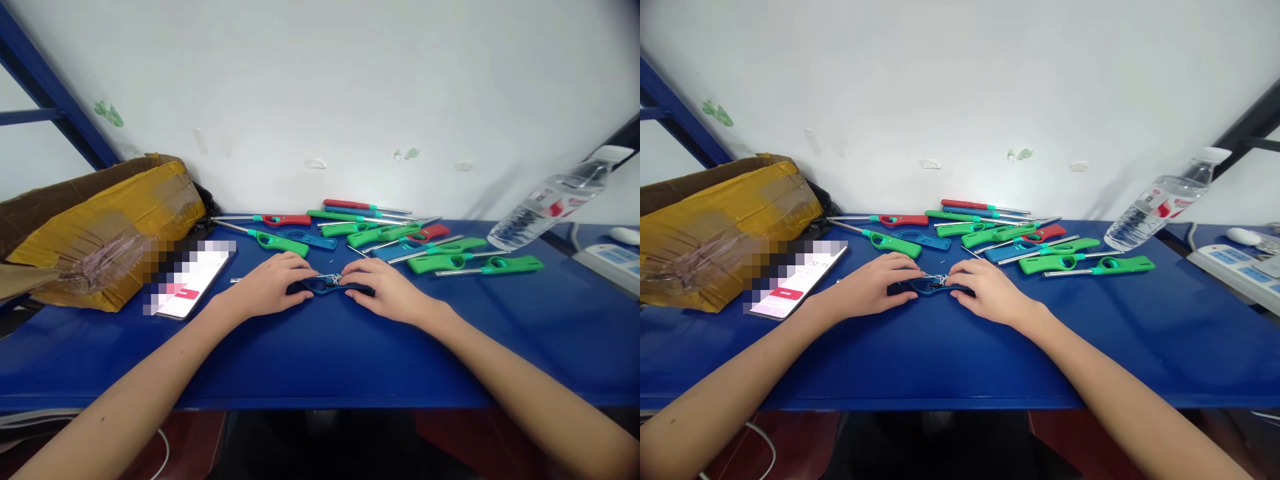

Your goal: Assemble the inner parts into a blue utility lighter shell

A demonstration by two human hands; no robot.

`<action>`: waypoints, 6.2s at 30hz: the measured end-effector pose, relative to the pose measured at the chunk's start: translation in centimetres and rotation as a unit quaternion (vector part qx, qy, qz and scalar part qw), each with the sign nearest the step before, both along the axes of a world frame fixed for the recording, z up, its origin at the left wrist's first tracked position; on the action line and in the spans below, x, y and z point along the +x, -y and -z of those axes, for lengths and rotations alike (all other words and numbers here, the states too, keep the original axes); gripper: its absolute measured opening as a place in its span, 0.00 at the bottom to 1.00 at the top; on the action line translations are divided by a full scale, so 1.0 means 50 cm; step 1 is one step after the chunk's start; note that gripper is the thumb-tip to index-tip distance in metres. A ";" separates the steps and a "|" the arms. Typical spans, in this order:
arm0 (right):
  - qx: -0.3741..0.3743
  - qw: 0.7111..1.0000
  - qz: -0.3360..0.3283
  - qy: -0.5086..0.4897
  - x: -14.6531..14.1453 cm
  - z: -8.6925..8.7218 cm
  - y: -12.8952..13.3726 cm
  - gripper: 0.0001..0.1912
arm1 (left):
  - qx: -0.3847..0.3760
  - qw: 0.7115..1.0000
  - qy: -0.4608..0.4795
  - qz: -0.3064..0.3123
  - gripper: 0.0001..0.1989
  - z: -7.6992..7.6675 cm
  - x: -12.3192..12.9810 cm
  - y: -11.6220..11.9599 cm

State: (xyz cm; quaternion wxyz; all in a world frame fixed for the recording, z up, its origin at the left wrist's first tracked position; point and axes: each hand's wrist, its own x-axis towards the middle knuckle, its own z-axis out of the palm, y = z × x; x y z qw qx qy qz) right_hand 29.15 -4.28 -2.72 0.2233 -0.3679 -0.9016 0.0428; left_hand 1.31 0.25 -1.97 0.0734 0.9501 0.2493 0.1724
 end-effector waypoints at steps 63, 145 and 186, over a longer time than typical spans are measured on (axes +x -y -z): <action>-0.022 0.999 0.025 -0.001 -0.005 0.010 -0.008 0.15 | 0.015 0.990 0.082 -0.117 0.14 0.005 -0.005 -0.024; -0.071 0.991 0.016 -0.110 -0.034 0.001 -0.063 0.08 | -0.214 0.930 0.247 -0.167 0.18 -0.012 0.036 0.002; -0.033 0.999 -0.003 -0.039 -0.094 0.010 -0.067 0.07 | -0.295 0.901 0.273 -0.165 0.20 0.017 0.038 -0.014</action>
